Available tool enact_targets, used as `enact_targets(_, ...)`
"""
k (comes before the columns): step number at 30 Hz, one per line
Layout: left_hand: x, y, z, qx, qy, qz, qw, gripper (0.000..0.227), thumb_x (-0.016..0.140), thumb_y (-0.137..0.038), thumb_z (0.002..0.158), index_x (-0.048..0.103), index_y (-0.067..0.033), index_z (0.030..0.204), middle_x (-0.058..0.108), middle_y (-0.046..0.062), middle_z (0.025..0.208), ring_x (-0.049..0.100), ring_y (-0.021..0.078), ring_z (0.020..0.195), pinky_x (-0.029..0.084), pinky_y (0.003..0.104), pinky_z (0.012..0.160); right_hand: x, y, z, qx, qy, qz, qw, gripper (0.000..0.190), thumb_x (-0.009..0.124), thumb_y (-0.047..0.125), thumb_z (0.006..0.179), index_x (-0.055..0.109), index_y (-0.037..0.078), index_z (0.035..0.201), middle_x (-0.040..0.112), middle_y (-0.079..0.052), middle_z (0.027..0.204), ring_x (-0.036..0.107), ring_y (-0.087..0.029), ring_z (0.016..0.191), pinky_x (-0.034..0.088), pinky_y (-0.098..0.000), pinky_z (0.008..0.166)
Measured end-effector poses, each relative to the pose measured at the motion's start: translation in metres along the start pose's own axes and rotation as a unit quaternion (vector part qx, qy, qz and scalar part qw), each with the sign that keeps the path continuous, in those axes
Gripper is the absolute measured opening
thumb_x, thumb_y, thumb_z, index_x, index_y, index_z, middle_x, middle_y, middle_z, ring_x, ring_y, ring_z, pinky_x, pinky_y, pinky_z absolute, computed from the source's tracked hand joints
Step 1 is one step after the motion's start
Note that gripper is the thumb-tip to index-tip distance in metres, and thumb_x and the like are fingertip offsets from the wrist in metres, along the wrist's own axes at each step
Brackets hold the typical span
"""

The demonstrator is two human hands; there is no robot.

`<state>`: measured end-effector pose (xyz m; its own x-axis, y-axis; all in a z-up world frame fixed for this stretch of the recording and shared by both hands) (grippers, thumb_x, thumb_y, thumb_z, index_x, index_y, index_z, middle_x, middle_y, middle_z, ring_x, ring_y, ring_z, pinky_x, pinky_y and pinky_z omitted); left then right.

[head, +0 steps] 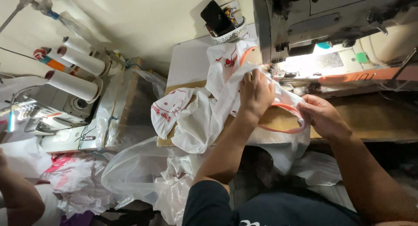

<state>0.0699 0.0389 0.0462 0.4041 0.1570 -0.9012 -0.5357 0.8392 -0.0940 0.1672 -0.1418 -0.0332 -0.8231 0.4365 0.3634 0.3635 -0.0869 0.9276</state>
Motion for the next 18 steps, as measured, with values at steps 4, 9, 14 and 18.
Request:
enact_targets(4,-0.003,0.014,-0.003,0.010,-0.045,-0.069,0.997,0.028,0.056,-0.017,0.088,0.072,0.0019,0.102,0.062,0.018,0.104,0.059,0.0383,0.095,0.053,0.048,0.081,-0.002,-0.010,0.004,0.007,-0.011,0.019,1.000,0.019,0.066,0.025,0.100,0.060,0.008,0.092,0.061,-0.001,0.074,0.054,-0.010,0.055,0.041,-0.0216,0.046)
enact_targets(9,-0.041,0.000,-0.086,0.001,0.006,-0.383,0.924,0.015,0.040,-0.002,0.092,0.054,-0.0089,0.093,0.067,0.010,0.082,0.062,0.0309,0.066,0.047,0.042,0.063,-0.005,-0.022,-0.013,0.035,-0.007,0.014,0.999,0.018,0.061,0.018,0.103,0.062,0.004,0.090,0.061,-0.005,0.072,0.055,-0.014,0.058,0.041,-0.0256,0.051)
enact_targets(14,0.045,0.005,-0.093,-0.092,0.121,-0.668,0.728,0.050,0.057,-0.002,0.088,0.063,-0.0155,0.135,0.058,0.007,0.121,0.061,0.0148,0.108,0.041,0.021,0.081,-0.004,-0.035,-0.029,0.014,0.007,0.060,0.998,0.018,0.061,0.020,0.103,0.063,0.004,0.095,0.062,-0.002,0.076,0.057,-0.010,0.062,0.045,-0.0233,0.053)
enact_targets(18,-0.020,0.001,-0.070,0.023,-0.121,-0.047,0.991,0.056,0.053,-0.049,0.088,0.066,-0.0165,0.131,0.061,0.004,0.120,0.059,0.0286,0.111,0.055,0.048,0.084,-0.022,-0.098,-0.005,-0.013,-0.053,0.082,0.995,0.009,0.062,0.010,0.102,0.065,0.002,0.098,0.065,-0.011,0.066,0.068,-0.021,0.054,0.054,-0.0317,0.052)
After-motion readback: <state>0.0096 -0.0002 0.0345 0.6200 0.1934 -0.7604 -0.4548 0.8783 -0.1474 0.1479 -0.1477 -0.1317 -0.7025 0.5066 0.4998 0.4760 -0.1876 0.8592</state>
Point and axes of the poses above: each hand's wrist, its own z-axis towards the middle knuckle, its own x-axis out of the palm, y = z × x, the point moved 3 cm from there along z, towards the middle knuckle
